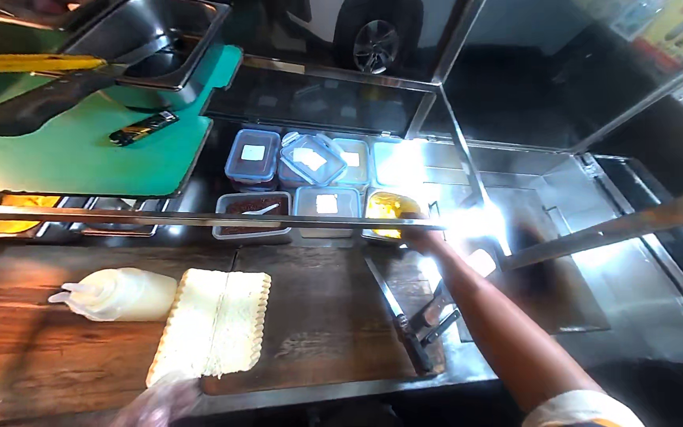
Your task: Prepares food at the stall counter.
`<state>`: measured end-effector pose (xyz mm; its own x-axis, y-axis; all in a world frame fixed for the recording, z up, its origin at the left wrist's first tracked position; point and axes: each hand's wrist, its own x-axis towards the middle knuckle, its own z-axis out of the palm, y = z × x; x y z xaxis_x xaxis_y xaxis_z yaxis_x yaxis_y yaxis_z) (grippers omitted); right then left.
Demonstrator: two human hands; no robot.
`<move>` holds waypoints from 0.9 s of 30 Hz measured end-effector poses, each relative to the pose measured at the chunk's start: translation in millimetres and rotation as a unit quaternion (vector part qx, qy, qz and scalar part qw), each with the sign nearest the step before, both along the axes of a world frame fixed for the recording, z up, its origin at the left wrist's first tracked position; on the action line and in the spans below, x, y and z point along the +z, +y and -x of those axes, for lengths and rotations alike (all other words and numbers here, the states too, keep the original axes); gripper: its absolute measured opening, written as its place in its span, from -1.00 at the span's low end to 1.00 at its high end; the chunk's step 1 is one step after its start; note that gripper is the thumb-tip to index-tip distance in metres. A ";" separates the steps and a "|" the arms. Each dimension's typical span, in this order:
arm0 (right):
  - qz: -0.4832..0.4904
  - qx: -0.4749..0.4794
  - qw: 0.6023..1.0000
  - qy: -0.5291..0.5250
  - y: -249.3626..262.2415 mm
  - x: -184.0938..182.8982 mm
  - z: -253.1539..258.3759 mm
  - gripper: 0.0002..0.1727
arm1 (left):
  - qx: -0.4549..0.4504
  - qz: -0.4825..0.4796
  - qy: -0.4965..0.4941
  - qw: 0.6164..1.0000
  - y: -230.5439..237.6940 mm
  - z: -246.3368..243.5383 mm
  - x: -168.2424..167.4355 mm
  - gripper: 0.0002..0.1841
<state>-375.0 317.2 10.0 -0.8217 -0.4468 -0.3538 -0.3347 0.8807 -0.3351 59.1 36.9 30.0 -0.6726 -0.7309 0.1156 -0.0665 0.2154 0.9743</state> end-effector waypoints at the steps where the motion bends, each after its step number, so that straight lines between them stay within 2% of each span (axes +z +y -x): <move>1: 0.001 -0.013 1.000 0.000 -1.3 -5.6 -1.5 -0.70 | -0.041 -0.030 -0.006 0.999 14.4 26.1 7.4 -0.73; 3: -0.032 -0.027 0.999 0.012 -10.6 -15.5 0.2 -0.66 | -0.122 -0.106 -0.084 0.983 44.4 97.8 10.4 -0.67; 4: -0.045 -0.025 0.999 0.015 -15.8 -18.4 0.1 -0.65 | -0.167 -0.098 -0.161 0.968 55.4 137.6 4.4 -0.62; 6: -0.064 -0.020 0.998 0.009 -23.6 -19.2 -3.3 -0.61 | -0.261 -0.009 -0.338 0.904 74.6 213.5 -9.3 -0.51; 7: -0.067 -0.025 0.997 -0.004 -26.3 -19.1 -5.9 -0.59 | -0.291 0.016 -0.381 0.877 85.4 246.6 -16.3 -0.45; 9: -0.073 -0.033 0.996 -0.041 -29.1 -16.8 -8.7 -0.56 | -0.299 0.024 -0.402 0.865 104.3 297.7 -32.1 -0.42; 12: -0.055 0.004 0.998 -0.024 -29.7 -25.7 -0.8 -0.59 | -0.293 0.057 -0.406 0.863 120.3 332.5 -42.7 -0.56; 15: -0.019 0.045 0.999 -0.010 -37.4 -28.5 3.9 -0.65 | -0.293 0.079 -0.410 0.860 126.6 335.9 -38.2 -0.60; 16: 0.012 0.029 0.999 -0.022 -40.6 -27.4 1.3 -0.64 | -0.294 0.085 -0.415 0.857 127.8 336.1 -37.0 -0.59; 18: 0.117 -0.074 0.986 -0.087 -47.6 -30.1 -5.8 -0.65 | -0.304 0.094 -0.424 0.848 128.0 337.9 -34.2 -0.56; 20: 0.232 -0.224 0.934 -0.155 -52.4 -38.0 -14.9 -0.84 | -0.321 0.094 -0.412 0.848 123.4 340.3 -35.2 -0.58; 21: 0.294 -0.298 0.888 -0.189 -53.0 -40.6 -20.8 -0.89 | -0.336 0.086 -0.397 0.850 118.3 340.2 -36.9 -0.61; 22: 0.360 -0.361 0.829 -0.228 -52.4 -39.4 -28.3 -0.82 | -0.352 0.073 -0.385 0.850 111.8 338.3 -41.3 -0.63; 23: 0.416 -0.407 0.770 -0.261 -49.6 -36.0 -36.8 -0.81 | -0.361 0.042 -0.372 0.854 104.9 332.7 -47.6 -0.62; 24: 0.454 -0.432 0.727 -0.279 -45.6 -32.7 -45.9 -0.79 | -0.367 0.004 -0.360 0.858 98.0 322.5 -50.1 -0.57; 25: 0.475 -0.438 0.706 -0.289 -40.3 -29.5 -56.4 -0.82 | -0.364 -0.045 -0.349 0.862 91.2 305.5 -47.6 -0.49; 27: 0.504 -0.394 0.704 -0.310 -24.5 -21.6 -87.7 -0.81 | -0.324 -0.144 -0.314 0.881 80.7 249.3 -36.5 -0.47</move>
